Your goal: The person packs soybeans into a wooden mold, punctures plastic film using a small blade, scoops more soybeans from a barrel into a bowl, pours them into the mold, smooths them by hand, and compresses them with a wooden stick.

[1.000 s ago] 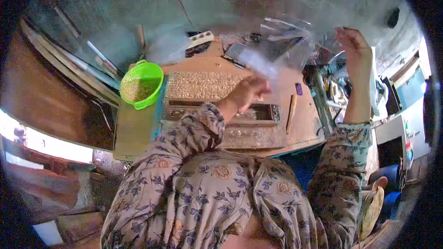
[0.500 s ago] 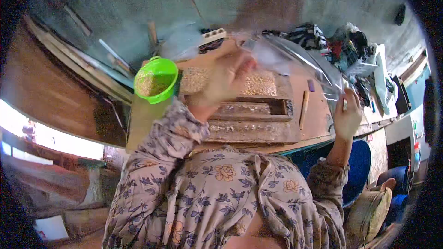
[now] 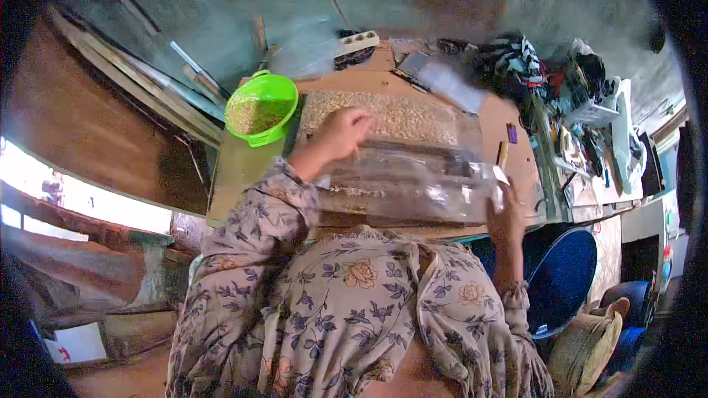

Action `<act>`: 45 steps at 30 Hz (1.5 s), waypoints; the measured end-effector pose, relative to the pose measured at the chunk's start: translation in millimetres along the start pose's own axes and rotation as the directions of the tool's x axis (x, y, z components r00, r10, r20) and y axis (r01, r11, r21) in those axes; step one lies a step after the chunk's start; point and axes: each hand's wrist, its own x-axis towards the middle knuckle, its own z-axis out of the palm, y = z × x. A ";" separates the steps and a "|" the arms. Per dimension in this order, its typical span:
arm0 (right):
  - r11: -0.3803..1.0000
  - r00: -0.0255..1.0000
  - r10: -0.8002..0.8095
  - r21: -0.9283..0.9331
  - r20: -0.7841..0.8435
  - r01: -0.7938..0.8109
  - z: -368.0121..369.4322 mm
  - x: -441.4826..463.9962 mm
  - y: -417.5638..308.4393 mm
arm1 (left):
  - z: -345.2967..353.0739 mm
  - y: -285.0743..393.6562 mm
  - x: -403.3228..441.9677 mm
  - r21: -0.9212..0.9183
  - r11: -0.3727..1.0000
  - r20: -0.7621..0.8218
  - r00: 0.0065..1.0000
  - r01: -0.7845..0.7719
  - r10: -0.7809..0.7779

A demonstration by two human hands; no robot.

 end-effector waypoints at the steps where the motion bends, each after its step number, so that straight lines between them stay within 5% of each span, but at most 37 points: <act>1: 0.997 0.995 0.001 0.076 0.099 -0.009 13.6 -3.2 -2.1 | -7.7 -28.0 9.7 0.007 1.000 0.045 0.999 -0.027 0.026; 3: 0.981 0.968 -0.030 -0.177 0.249 0.076 36.8 -8.5 -2.6 | -24.8 -57.1 15.6 0.069 0.996 0.073 0.995 0.058 -0.063; 5: 0.986 0.918 0.031 -0.164 0.394 0.037 43.6 -7.7 -6.2 | -40.0 -73.0 20.1 -0.117 0.949 0.124 0.953 0.292 -0.277; 8: 0.977 0.948 -0.034 -0.189 0.317 0.098 44.4 -9.0 -10.7 | -53.1 -82.1 20.2 0.010 0.954 0.009 0.954 0.301 -0.301; 15: 0.994 0.985 -0.040 -0.093 0.169 0.056 50.5 1.4 11.8 | -65.9 -100.5 32.8 0.218 0.973 -0.018 0.997 0.076 -0.074; 17: 0.983 0.979 -0.141 -0.098 0.145 0.156 50.6 8.8 14.9 | -67.3 -97.5 31.1 0.300 0.952 -0.082 0.996 0.056 -0.033; 19: 0.975 0.971 -0.164 -0.118 0.172 0.186 54.9 11.4 17.9 | -74.3 -98.6 31.6 0.304 0.946 -0.068 0.993 0.109 -0.093; 21: 0.989 0.959 -0.098 -0.085 0.266 0.125 55.1 16.1 17.4 | -82.8 -92.8 29.0 0.014 0.928 0.126 0.920 0.373 -0.372; 23: 0.995 0.970 -0.068 -0.060 0.234 0.084 52.2 26.5 17.9 | -86.6 -77.4 18.9 0.154 0.899 0.155 0.889 0.410 -0.432; 25: 0.999 0.977 -0.033 -0.030 0.209 0.040 57.5 39.8 26.1 | -87.4 -78.6 2.7 0.322 0.932 0.246 0.936 0.165 -0.251; 28: 0.952 0.955 -0.298 -0.070 -0.005 0.297 90.6 70.6 52.4 | -89.1 -94.0 -1.8 0.404 0.911 0.255 0.945 0.087 -0.203; 31: 0.998 0.995 -0.041 0.056 0.087 0.036 107.4 91.4 55.5 | -90.2 -103.2 2.1 0.375 0.915 0.272 0.926 0.148 -0.261; 33: 0.990 0.982 -0.050 -0.119 0.184 0.073 101.1 101.9 50.7 | -90.9 -108.5 1.2 0.333 0.929 0.275 0.926 0.160 -0.258; 35: 0.984 0.975 -0.148 -0.078 0.163 0.163 103.9 109.5 51.8 | -93.0 -110.5 2.5 0.291 0.943 0.287 0.925 0.163 -0.249; 37: 0.990 0.951 0.038 0.117 0.308 -0.077 109.6 116.1 52.1 | -94.1 -109.7 4.8 0.369 0.924 0.371 0.895 0.101 -0.247; 41: 0.993 0.962 0.015 0.106 0.272 -0.045 106.3 120.9 47.6 | -88.7 -86.2 1.1 0.458 0.887 0.416 0.871 0.046 -0.260; 42: 0.993 0.962 0.014 0.105 0.271 -0.044 107.5 121.4 49.3 | -83.3 -80.5 -2.0 0.342 0.932 0.397 0.880 0.122 -0.261; 44: 0.950 0.975 -0.217 0.224 -0.036 0.220 109.9 120.7 56.2 | -80.9 -87.1 0.9 0.279 0.953 0.386 0.895 0.115 -0.221; 45: 0.951 0.976 -0.215 0.219 -0.035 0.218 104.6 121.1 54.3 | -78.2 -91.9 3.3 0.215 0.971 0.374 0.909 0.105 -0.181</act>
